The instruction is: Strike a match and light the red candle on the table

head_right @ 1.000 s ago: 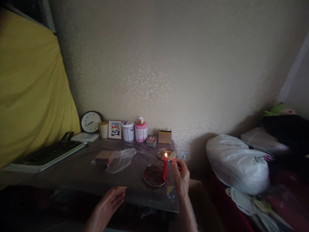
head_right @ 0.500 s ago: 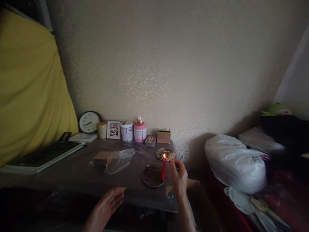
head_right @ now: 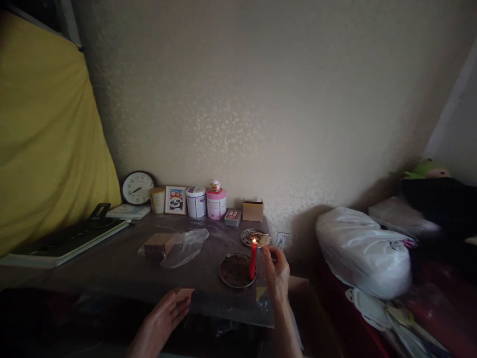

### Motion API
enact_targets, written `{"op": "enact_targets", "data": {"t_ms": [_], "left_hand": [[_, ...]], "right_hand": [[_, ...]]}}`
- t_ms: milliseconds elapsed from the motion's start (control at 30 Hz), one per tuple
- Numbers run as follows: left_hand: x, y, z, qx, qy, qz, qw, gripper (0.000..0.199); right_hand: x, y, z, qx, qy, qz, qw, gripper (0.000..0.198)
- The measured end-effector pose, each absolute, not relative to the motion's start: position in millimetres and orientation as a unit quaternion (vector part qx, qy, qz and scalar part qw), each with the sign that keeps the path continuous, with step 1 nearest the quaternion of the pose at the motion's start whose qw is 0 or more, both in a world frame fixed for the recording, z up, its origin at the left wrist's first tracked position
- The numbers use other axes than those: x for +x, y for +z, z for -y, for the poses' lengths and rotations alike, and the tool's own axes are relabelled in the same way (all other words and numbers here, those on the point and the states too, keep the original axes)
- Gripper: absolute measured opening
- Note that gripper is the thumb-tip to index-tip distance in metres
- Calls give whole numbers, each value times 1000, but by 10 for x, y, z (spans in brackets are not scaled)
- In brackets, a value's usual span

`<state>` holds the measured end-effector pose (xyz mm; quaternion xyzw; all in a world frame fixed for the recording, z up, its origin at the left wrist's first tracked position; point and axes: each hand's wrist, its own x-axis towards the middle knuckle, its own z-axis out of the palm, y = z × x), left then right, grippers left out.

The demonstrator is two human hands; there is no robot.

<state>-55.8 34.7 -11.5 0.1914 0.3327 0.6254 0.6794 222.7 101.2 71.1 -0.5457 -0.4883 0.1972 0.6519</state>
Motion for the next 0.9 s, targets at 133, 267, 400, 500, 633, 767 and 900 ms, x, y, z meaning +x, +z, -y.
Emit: {"op": "enact_targets", "data": {"t_ms": [133, 267, 400, 500, 633, 767, 900], "left_hand": [[-563, -106, -348, 194, 627, -334, 676, 20], [-565, -88, -349, 191, 626, -342, 674, 18], [-567, -112, -369, 194, 627, -342, 672, 19], [-567, -126, -373, 194, 624, -344, 674, 18], [-565, -120, -360, 187, 626, -343, 675, 18], [-566, -114, -351, 193, 626, -344, 673, 19], [-569, -114, -349, 191, 622, -345, 676, 20]], "right_hand": [[2230, 701, -1032, -544, 195, 485, 656, 38], [2234, 688, -1049, -544, 195, 483, 658, 39], [2244, 674, -1056, -542, 196, 487, 656, 38], [2243, 680, -1052, -542, 192, 486, 658, 39], [2233, 697, -1048, -540, 190, 486, 661, 40], [2229, 696, -1057, -537, 190, 488, 661, 39], [2231, 701, -1059, -536, 187, 493, 659, 37]]}}
